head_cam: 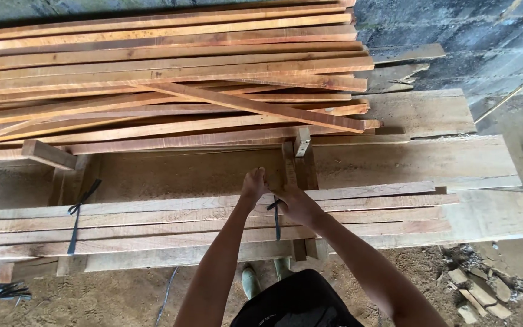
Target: Bundling several long wooden planks together using thick rubber bands on a workbench.
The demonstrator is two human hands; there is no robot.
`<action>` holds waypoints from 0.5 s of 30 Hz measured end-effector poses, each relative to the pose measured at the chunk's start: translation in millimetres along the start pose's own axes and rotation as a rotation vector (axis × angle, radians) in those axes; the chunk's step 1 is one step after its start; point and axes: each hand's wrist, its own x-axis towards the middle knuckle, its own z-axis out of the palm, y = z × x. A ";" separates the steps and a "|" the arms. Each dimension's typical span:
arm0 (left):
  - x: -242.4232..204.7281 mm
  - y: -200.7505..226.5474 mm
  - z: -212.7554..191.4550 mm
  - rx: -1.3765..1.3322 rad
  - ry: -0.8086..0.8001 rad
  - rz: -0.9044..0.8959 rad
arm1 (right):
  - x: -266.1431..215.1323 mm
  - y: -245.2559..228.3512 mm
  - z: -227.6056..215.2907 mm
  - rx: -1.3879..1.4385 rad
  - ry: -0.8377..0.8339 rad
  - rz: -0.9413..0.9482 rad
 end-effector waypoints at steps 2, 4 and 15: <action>-6.8 6.3 1.2 0.032 0.016 0.031 | 2.9 1.4 1.6 -0.053 -0.091 0.022; -13.4 18.5 4.6 0.064 0.027 0.065 | 4.4 8.0 6.2 -0.110 -0.177 0.049; -27.4 -44.9 -11.3 1.126 0.092 0.548 | 10.7 1.0 8.4 -0.126 -0.231 0.061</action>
